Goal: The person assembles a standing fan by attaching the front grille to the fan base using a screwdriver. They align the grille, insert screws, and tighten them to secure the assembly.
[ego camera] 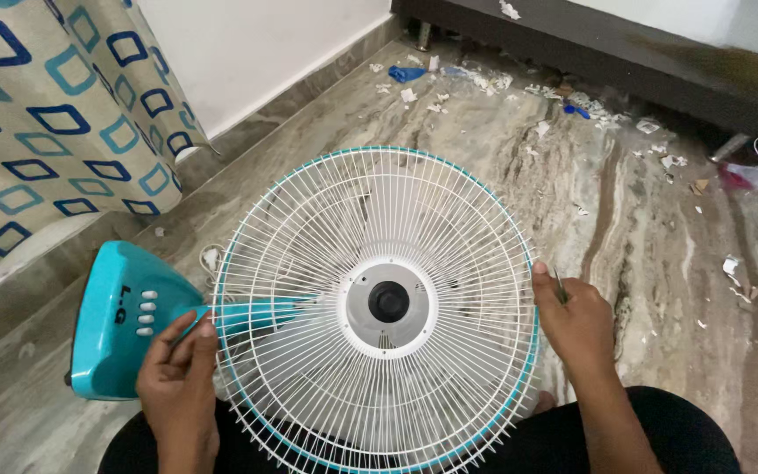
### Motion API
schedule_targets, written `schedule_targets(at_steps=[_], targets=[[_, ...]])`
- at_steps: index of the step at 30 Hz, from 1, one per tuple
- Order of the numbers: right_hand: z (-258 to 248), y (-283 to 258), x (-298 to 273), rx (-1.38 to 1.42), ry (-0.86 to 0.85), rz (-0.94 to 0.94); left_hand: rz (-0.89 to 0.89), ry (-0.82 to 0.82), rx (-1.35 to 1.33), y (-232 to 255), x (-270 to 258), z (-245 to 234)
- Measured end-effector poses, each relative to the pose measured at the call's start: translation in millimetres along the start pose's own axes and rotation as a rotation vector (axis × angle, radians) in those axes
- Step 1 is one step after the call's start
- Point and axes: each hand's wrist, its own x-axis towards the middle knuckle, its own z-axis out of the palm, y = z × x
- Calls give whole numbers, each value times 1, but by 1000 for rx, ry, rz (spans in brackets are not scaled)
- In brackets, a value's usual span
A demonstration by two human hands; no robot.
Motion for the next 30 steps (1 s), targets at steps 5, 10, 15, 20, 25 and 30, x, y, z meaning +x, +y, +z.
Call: schedule_targets(at_steps=[5,10,15,20,25,30], targets=[[19,9,2,102,120,-290,18,47,-6,3,3,0],[24,9,0,154,174,-251,35,18,-22,-2,5,-1],[21,12,3,89,186,-199,27,11,6,-10,5,2],[22,13,5,105,187,-171,85,-18,21,-13,7,2],[21,13,6,117,175,-52,95,-37,-2,-16,7,3],[19,14,5,179,187,-127,96,-22,64,-15,3,7]])
